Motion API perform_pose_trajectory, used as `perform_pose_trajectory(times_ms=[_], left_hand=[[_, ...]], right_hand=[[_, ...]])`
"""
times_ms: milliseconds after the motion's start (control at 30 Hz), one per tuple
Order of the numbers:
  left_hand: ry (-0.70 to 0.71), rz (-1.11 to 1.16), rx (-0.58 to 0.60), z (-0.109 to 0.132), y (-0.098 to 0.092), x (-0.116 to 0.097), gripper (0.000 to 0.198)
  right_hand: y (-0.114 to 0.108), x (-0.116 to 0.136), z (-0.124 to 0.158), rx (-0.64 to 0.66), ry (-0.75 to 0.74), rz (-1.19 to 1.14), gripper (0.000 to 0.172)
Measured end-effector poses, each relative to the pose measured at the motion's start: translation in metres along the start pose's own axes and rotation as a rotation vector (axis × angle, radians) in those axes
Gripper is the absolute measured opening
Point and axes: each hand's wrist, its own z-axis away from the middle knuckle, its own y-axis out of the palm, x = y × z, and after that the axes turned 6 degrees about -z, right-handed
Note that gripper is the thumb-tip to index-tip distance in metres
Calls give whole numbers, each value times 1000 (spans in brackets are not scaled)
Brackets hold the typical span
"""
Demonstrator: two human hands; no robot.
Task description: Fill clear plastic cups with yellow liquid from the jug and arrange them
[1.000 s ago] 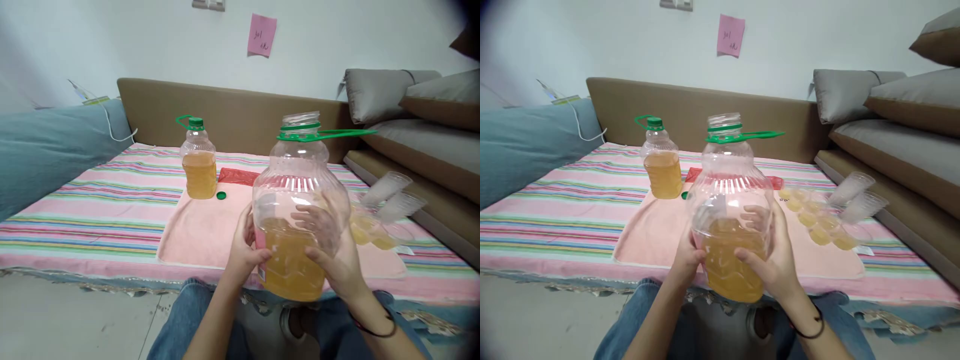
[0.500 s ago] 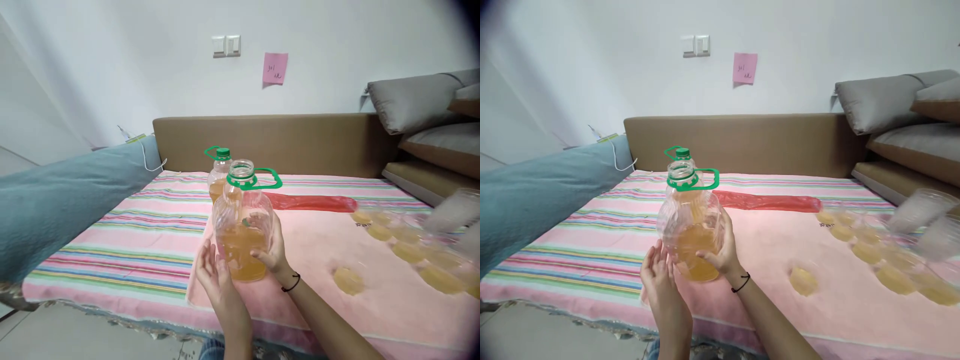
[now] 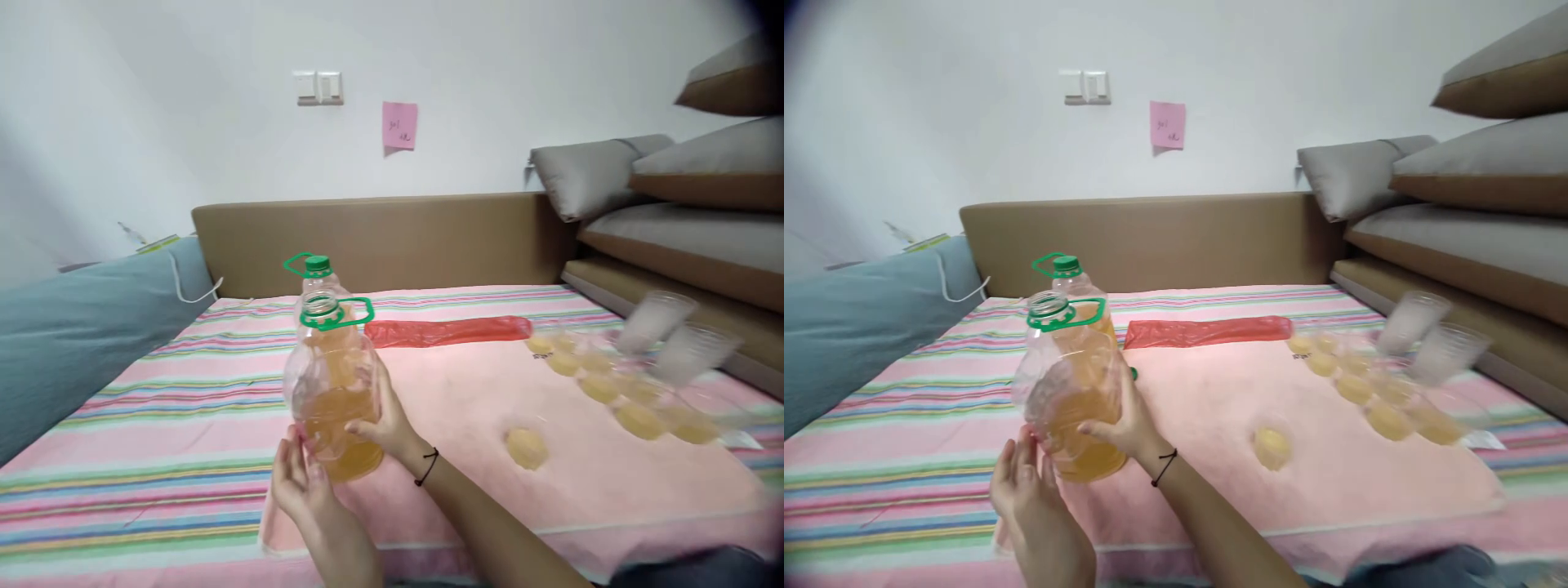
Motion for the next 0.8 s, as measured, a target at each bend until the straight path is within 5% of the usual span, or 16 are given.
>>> perform_pose_trajectory(times_ms=[133,267,367,500,633,800], left_hand=[[111,-175,56,-5,-1,6,51],[198,-208,57,-16,-2,14,55],[310,-201,60,-12,0,16,65],[745,-150,117,20,9,21,60],[966,-328,580,68,21,47,59],[653,-516,984,105,40,89,66]], right_hand=[[-16,26,5,60,130,204,122],[-54,79,14,60,107,404,106],[-103,118,26,-64,29,518,79],[-181,144,53,-393,79,600,45],[-241,136,88,-531,188,601,38],[-264,114,117,-482,355,567,27]])
